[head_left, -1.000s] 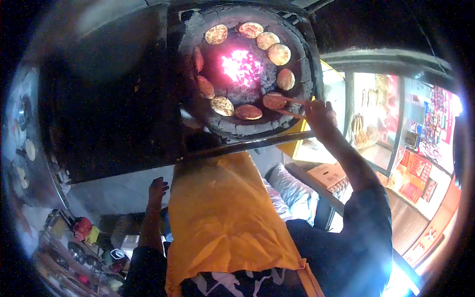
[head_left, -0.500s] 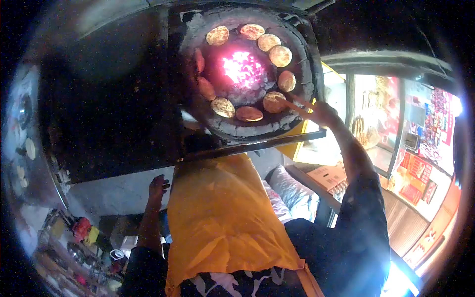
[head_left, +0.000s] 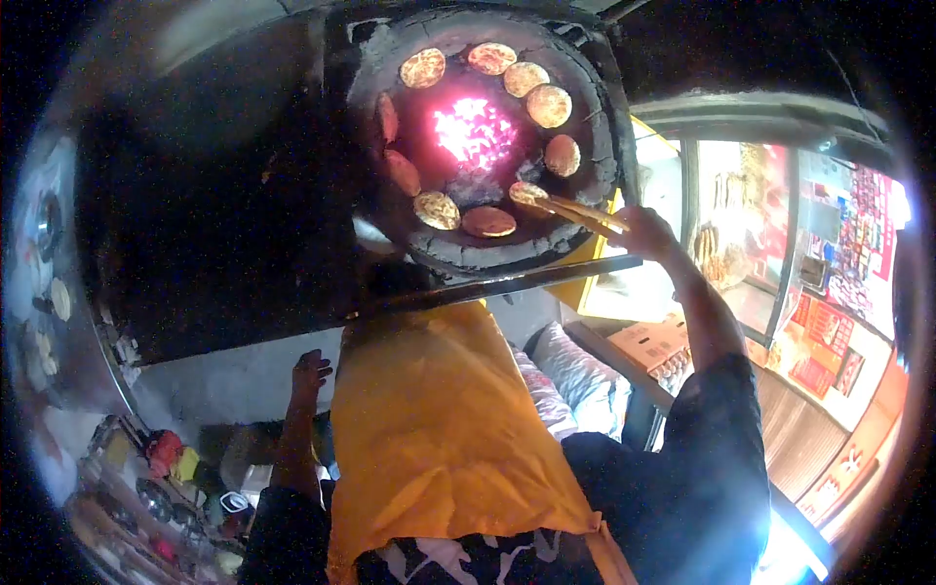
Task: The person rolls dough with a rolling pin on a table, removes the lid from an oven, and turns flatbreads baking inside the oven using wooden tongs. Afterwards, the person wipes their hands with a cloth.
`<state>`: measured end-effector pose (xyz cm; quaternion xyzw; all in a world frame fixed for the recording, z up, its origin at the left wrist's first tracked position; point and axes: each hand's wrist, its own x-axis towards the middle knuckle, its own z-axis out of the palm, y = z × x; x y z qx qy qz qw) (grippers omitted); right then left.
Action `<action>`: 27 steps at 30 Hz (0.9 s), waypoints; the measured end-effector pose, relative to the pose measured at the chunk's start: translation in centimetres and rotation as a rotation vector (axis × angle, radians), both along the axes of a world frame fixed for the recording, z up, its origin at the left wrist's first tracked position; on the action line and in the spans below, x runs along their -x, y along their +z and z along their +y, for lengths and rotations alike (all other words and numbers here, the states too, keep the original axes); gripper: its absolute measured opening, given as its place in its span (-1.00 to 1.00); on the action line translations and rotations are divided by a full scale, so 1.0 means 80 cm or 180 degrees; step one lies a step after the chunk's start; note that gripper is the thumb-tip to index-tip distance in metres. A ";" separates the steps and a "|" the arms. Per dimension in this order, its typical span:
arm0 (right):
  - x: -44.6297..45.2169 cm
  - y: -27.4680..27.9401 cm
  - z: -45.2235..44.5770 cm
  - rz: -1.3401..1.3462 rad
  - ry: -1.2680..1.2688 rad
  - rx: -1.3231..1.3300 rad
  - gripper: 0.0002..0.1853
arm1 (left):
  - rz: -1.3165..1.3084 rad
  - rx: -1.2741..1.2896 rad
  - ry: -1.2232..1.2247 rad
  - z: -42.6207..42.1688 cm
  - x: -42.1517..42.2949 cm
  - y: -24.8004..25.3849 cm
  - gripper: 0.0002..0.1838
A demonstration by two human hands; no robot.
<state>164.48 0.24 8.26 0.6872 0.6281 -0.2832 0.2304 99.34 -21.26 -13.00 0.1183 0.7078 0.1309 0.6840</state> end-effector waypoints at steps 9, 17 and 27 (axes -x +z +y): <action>-0.036 -0.021 -0.021 -0.0876 0.2331 -0.1517 -0.46 | 0.0000 -0.0465 -0.0440 0.044 -0.037 0.032 -0.43; -0.016 0.022 -0.028 -0.1462 0.2226 -0.1121 -0.60 | -0.0081 -0.0282 -0.0217 0.020 -0.007 0.013 -0.45; 0.107 0.031 -0.046 -0.0150 0.1437 -0.1321 -0.51 | -0.0202 -0.0478 -0.0381 0.036 -0.020 0.028 -0.35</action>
